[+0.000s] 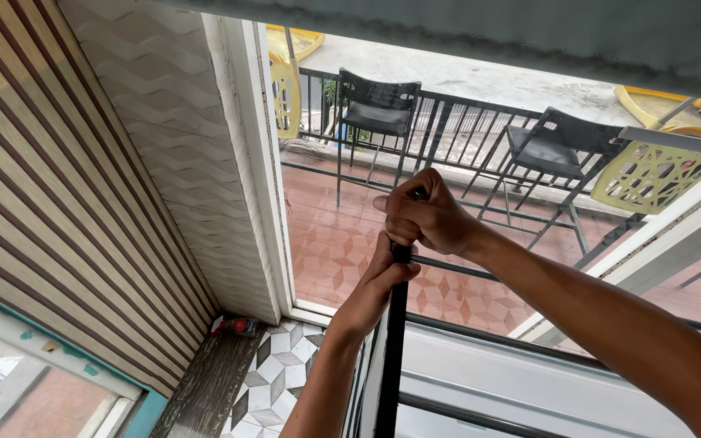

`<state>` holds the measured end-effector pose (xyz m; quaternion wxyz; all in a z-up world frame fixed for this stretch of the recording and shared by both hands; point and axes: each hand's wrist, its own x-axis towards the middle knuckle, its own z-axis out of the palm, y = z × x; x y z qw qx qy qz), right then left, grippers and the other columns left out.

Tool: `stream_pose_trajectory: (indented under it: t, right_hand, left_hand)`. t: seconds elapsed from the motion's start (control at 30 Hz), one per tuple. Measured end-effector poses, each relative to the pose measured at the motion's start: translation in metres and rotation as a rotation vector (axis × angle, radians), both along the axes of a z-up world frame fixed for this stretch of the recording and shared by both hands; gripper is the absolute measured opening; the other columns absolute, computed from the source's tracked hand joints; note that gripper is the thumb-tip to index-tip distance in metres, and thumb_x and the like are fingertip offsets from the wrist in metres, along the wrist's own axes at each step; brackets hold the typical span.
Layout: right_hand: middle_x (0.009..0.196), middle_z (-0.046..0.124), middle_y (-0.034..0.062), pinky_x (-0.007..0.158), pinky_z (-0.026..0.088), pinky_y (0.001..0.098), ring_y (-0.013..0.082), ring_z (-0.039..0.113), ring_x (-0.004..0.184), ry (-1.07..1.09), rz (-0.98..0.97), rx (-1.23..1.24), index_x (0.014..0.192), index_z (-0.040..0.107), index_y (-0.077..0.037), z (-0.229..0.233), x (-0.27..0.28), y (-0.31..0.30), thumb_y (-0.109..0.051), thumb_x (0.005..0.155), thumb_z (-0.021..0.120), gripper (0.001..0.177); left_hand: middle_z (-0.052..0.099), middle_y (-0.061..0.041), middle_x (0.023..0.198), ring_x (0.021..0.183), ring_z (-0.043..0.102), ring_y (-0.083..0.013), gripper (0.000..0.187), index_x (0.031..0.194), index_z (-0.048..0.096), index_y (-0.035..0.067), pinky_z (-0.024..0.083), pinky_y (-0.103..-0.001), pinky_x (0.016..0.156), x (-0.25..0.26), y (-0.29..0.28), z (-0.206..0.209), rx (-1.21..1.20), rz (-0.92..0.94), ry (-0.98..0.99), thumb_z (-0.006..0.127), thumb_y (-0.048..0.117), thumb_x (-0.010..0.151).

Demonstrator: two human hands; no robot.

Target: The person assembles a metal-framed drying rack by inserting black plastic sleeves and metal rods into the frame. They repeatedly place removed sleeves and rods onto a nearby round glass table and then reinsert them into the rack structure.

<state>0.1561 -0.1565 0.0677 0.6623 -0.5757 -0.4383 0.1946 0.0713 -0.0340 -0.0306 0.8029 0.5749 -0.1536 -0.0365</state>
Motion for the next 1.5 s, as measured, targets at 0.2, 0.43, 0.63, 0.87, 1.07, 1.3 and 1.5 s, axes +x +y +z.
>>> stream_pose_trajectory:
  t: [0.2,0.43,0.63,0.87,1.07,1.3,1.5]
  right_hand:
    - [0.043,0.035,-0.0051,0.038,0.022,0.0283,0.0041,0.027,0.038,-0.066,-0.411,0.019,0.049,0.037,-0.014,-0.007,-0.020,0.009,-0.015,0.104,0.059,0.059]
    - [0.041,0.035,-0.0051,0.036,0.019,0.0266,0.0035,0.026,0.036,-0.122,-0.578,0.057,0.050,0.039,-0.015,-0.013,-0.024,0.018,-0.015,0.104,0.059,0.058]
    - [0.045,0.030,-0.0075,0.042,0.020,0.0270,0.0023,0.022,0.040,-0.051,0.116,0.030,0.053,0.043,-0.013,-0.003,0.001,-0.006,-0.013,0.108,0.058,0.058]
    - [0.041,0.033,-0.0053,0.038,0.021,0.0273,0.0046,0.025,0.036,-0.003,-0.389,0.009,0.050,0.040,-0.014,-0.004,-0.024,0.010,-0.017,0.105,0.058,0.058]
    - [0.041,0.035,-0.0057,0.036,0.024,0.0268,0.0039,0.028,0.035,-0.118,-0.606,0.001,0.050,0.040,-0.015,-0.008,-0.034,0.017,-0.020,0.106,0.055,0.059]
    - [0.045,0.029,-0.0058,0.041,0.020,0.0271,0.0040,0.022,0.039,-0.054,0.143,0.004,0.052,0.043,-0.011,-0.001,0.004,-0.011,-0.013,0.109,0.055,0.058]
    - [0.043,0.032,-0.0052,0.039,0.022,0.0276,0.0042,0.025,0.037,-0.015,-0.150,-0.002,0.052,0.041,-0.013,0.000,-0.017,0.000,-0.017,0.108,0.054,0.058]
  left_hand:
    - [0.041,-0.006,0.109,0.108,0.041,-0.0175,0.042,0.124,0.045,0.007,0.030,-0.032,0.103,-0.006,-0.006,0.004,-0.007,0.054,-0.094,0.054,0.022,0.087]
    - [0.045,-0.003,0.107,0.105,0.043,-0.0152,0.036,0.117,0.044,0.010,0.033,-0.031,0.101,-0.008,-0.008,-0.002,-0.064,0.040,-0.103,0.051,0.022,0.085]
    - [0.038,-0.003,0.097,0.094,0.038,-0.0159,0.040,0.116,0.044,0.010,0.032,-0.030,0.094,-0.010,-0.010,-0.002,0.004,0.078,-0.026,0.055,0.026,0.081]
    - [0.039,-0.003,0.099,0.095,0.038,-0.0161,0.037,0.115,0.044,0.009,0.032,-0.032,0.092,-0.012,-0.010,0.001,-0.024,0.086,-0.059,0.054,0.025,0.084]
    - [0.041,-0.002,0.100,0.095,0.039,-0.0140,0.033,0.113,0.043,0.011,0.033,-0.030,0.091,-0.014,-0.012,0.003,-0.061,0.067,-0.073,0.051,0.024,0.083]
    - [0.035,-0.002,0.093,0.089,0.036,-0.0135,0.033,0.107,0.041,0.012,0.033,-0.030,0.086,-0.015,-0.017,-0.001,-0.014,0.093,-0.006,0.055,0.027,0.081]
    - [0.033,-0.001,0.093,0.088,0.034,-0.0143,0.032,0.109,0.042,0.011,0.032,-0.031,0.083,-0.016,-0.014,0.001,-0.029,0.098,-0.047,0.055,0.026,0.083]
